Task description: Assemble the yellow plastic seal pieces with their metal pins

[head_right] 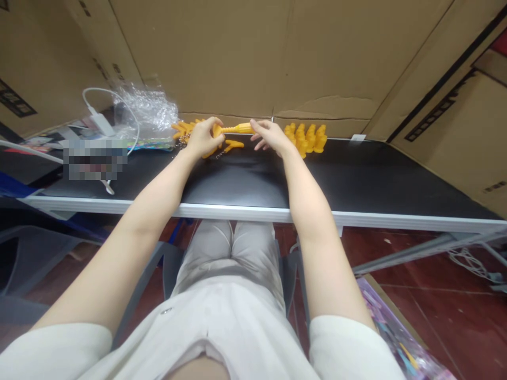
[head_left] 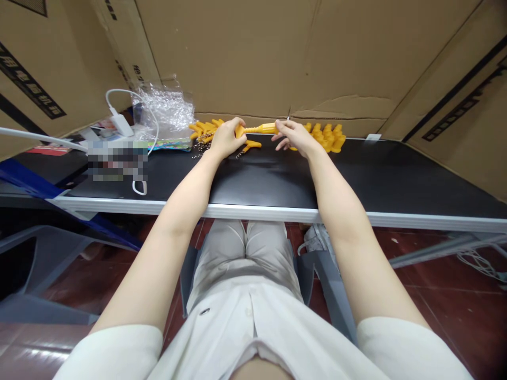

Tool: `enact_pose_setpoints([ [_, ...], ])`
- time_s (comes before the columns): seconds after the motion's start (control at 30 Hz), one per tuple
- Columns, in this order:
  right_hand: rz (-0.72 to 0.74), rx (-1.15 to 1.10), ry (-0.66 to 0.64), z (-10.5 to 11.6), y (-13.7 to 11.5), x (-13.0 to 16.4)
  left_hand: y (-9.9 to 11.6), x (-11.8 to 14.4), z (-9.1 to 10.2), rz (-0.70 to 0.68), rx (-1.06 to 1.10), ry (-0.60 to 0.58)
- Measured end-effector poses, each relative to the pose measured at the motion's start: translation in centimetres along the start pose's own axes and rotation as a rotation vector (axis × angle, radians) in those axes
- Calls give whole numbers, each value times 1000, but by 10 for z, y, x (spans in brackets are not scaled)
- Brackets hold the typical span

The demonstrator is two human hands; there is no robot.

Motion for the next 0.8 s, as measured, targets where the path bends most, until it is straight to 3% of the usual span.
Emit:
enact_pose_setpoints([
  [0.17, 90, 9, -2, 2, -14, 9, 3, 0, 2, -21, 1, 4],
  [0.6, -39, -4, 58, 0, 16, -14, 16, 1, 2, -63, -21, 10],
  [0.8, -88, -50, -36, 0, 9, -4, 9, 0, 1, -5, -31, 1],
])
Point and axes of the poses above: each hand's wrist, its own x-axis away from the middle knuckle, its own z-axis out of the back of the hand, y = z × x, the point moved 8 cm from there along -x, towards the middle knuckle, and after that the axes turned 3 degrees about -y, right-handed, at the moved point
